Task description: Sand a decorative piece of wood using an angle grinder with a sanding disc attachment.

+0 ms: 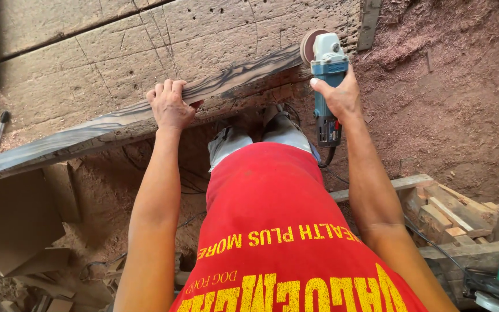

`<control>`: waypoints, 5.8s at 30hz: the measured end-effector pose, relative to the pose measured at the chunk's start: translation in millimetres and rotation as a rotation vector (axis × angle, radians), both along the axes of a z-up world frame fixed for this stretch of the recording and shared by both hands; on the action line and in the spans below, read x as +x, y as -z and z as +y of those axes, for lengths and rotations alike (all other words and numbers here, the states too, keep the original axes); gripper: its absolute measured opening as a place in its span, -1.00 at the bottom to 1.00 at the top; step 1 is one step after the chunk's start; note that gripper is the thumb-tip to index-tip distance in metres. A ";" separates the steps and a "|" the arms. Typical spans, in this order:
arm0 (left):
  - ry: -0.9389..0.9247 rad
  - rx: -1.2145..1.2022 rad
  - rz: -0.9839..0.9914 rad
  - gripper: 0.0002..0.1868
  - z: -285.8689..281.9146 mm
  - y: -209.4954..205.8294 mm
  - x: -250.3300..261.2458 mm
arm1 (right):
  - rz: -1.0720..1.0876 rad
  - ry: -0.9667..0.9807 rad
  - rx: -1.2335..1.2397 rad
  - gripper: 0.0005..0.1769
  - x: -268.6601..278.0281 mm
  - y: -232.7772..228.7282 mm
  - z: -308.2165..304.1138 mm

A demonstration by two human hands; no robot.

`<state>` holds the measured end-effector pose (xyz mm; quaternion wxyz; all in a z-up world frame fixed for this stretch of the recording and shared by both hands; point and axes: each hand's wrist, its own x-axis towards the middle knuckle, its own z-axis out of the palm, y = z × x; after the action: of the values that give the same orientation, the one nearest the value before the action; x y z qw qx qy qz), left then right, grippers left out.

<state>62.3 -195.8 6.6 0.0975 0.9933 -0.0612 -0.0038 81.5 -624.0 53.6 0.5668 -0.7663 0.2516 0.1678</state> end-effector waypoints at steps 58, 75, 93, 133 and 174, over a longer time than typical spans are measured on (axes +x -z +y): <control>-0.014 0.015 -0.025 -0.42 11.1 21.6 -8.7 | 0.029 -0.353 -0.249 -0.05 0.8 -4.2 50.3; -0.015 -0.001 -0.022 -0.41 11.0 19.4 -10.0 | -0.048 -0.098 0.055 -0.35 -7.9 10.6 2.9; 0.035 0.013 -0.069 -0.50 13.7 23.7 -9.4 | 0.031 -0.398 -0.324 0.04 -16.6 -22.6 91.3; 0.018 0.049 -0.047 -0.39 15.3 27.7 -14.0 | -0.071 -0.170 0.108 -0.35 3.3 20.5 -18.7; -0.002 -0.076 -0.145 -0.43 17.7 33.4 -11.9 | -0.098 -0.199 0.077 -0.36 -12.5 0.1 117.5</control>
<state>50.4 -178.1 -26.9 0.1306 0.9867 -0.0671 0.0705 69.0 -506.5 53.5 0.5879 -0.7725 0.1397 0.1952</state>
